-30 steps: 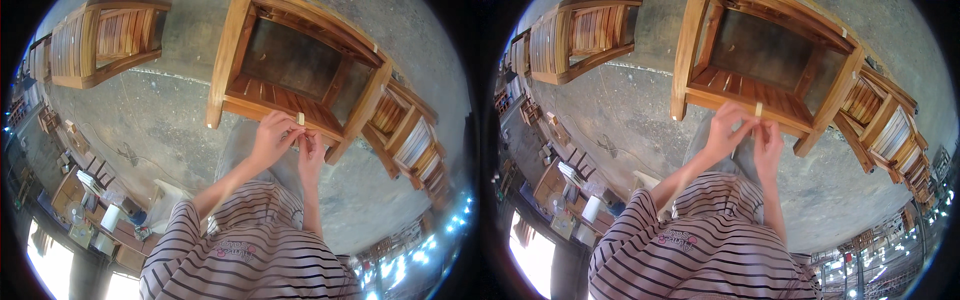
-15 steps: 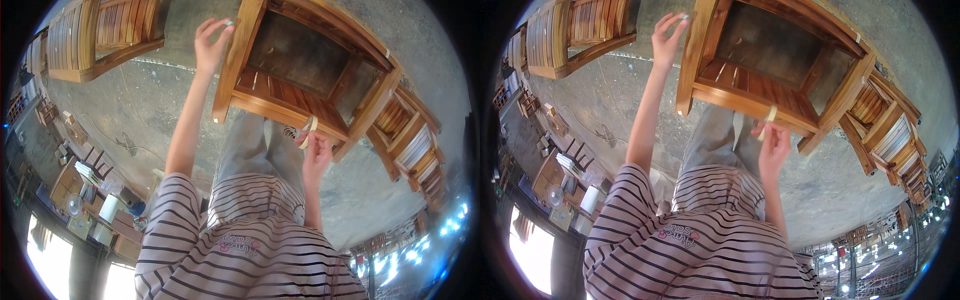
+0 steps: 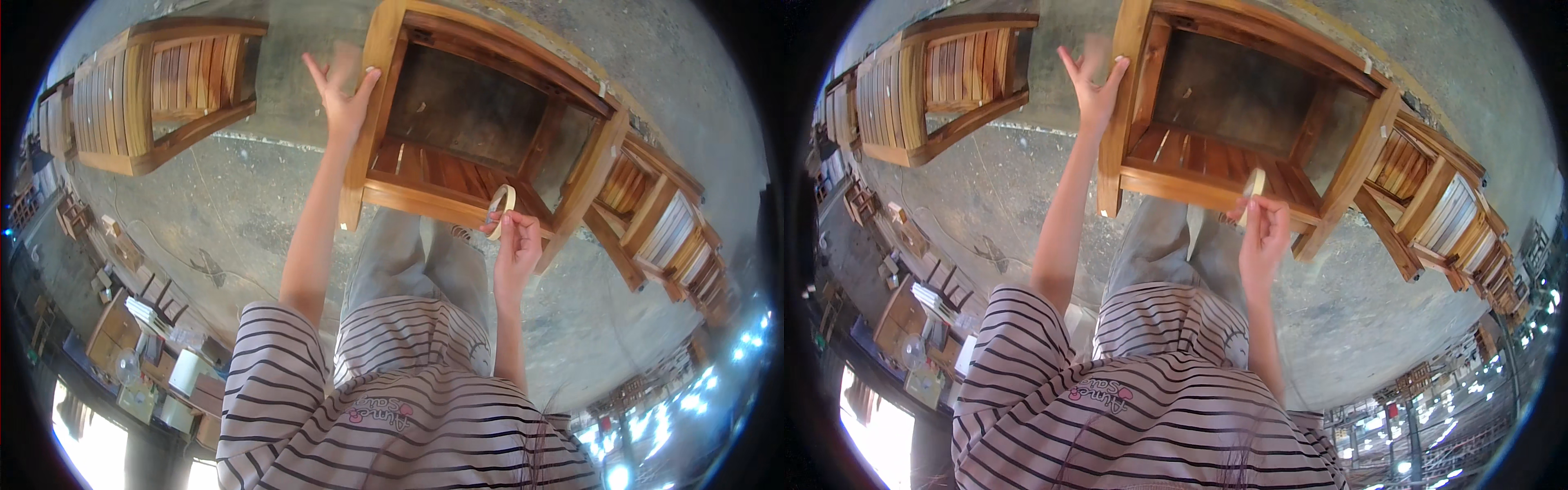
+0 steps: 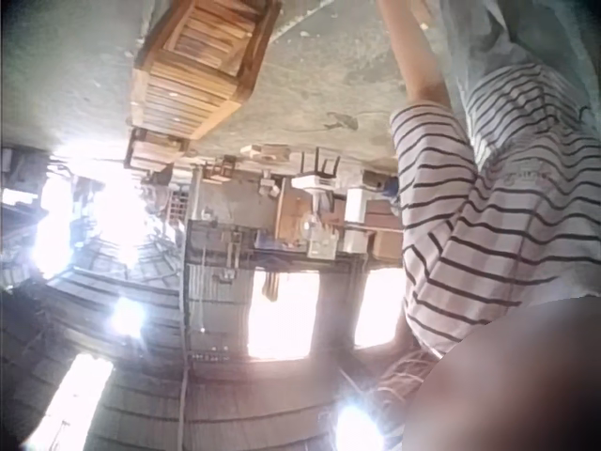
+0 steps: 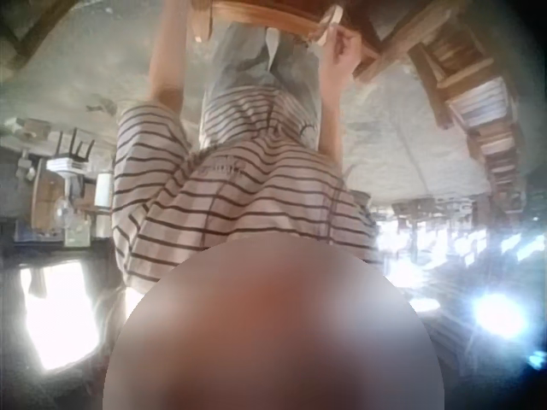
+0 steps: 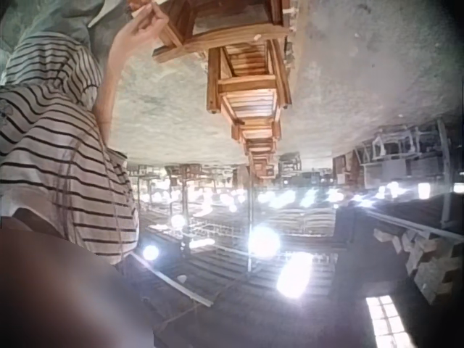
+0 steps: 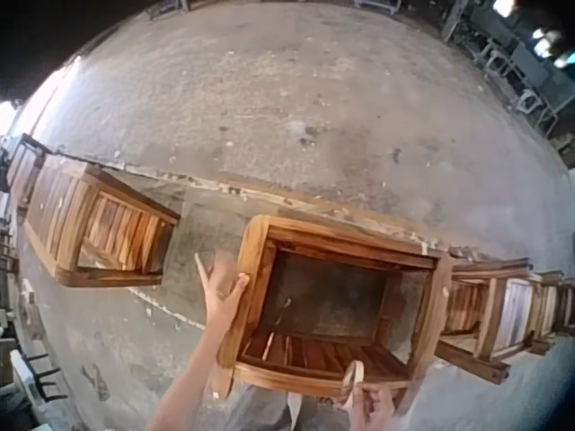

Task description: Taping specific joints or points on wooden stools in a factory.

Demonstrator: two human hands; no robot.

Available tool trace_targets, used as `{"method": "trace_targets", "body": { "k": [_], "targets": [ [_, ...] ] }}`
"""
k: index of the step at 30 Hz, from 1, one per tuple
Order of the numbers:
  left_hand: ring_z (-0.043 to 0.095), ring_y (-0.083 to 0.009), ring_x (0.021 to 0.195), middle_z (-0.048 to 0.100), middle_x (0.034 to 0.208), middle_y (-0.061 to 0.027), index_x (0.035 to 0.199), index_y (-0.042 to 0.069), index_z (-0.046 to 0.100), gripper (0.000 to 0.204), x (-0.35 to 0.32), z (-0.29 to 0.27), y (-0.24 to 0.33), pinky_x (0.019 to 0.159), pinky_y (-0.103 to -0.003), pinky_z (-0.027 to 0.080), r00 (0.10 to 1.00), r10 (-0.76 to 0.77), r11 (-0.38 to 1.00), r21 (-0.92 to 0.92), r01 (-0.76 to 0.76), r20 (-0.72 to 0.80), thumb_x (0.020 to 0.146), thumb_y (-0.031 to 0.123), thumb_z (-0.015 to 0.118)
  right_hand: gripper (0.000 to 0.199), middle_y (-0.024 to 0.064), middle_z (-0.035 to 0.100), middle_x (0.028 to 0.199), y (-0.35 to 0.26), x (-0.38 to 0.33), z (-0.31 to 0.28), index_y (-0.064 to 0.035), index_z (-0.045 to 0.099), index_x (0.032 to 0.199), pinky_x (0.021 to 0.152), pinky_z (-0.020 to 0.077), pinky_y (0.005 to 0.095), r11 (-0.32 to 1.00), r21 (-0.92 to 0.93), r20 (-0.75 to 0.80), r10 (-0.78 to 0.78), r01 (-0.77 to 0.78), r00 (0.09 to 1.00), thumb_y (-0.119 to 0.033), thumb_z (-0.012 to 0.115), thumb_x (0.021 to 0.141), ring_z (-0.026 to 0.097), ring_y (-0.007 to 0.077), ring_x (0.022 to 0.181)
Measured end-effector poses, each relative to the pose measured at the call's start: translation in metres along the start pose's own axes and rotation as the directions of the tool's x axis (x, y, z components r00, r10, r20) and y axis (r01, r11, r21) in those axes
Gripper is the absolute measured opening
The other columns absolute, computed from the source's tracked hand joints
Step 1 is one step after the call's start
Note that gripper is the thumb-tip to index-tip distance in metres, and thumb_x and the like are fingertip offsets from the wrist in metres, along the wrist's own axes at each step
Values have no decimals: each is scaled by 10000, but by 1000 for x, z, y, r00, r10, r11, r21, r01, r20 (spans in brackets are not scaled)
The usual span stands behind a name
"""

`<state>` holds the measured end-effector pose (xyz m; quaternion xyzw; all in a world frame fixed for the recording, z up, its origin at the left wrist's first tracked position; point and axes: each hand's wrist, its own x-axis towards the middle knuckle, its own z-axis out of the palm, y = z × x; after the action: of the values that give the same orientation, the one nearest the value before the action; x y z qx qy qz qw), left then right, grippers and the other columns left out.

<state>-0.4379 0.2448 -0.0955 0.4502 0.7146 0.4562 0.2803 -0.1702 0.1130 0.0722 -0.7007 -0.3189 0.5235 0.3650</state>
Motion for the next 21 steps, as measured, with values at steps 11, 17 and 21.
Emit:
{"method": "trace_targets", "body": {
  "k": [11,17,21],
  "targets": [
    [625,-112,911,677,1010,-71,1156,-39,636,447,18,0,-6,818,-256,500,874,-410,855,-224,468,261,825,223,784,194,130,633,1064,11,-4,-17,3,493,1175,813,507,287,987,150,36,57,-61,998,-46,470,989,651,172,850],
    [604,-119,886,665,969,-71,1044,6,661,366,27,13,12,802,-276,478,939,-305,949,-30,314,159,827,278,774,250,131,637,1077,22,-16,-22,7,483,1234,745,516,269,986,126,187,87,-112,979,-46,472,990,661,174,859],
    [593,-148,943,647,1025,-39,1073,44,655,282,-32,19,95,855,-285,453,961,-33,999,-6,36,275,856,211,720,244,147,646,1027,20,-25,-30,10,484,1225,714,505,268,986,74,193,131,-148,972,-54,484,990,662,171,787]
  ]
}}
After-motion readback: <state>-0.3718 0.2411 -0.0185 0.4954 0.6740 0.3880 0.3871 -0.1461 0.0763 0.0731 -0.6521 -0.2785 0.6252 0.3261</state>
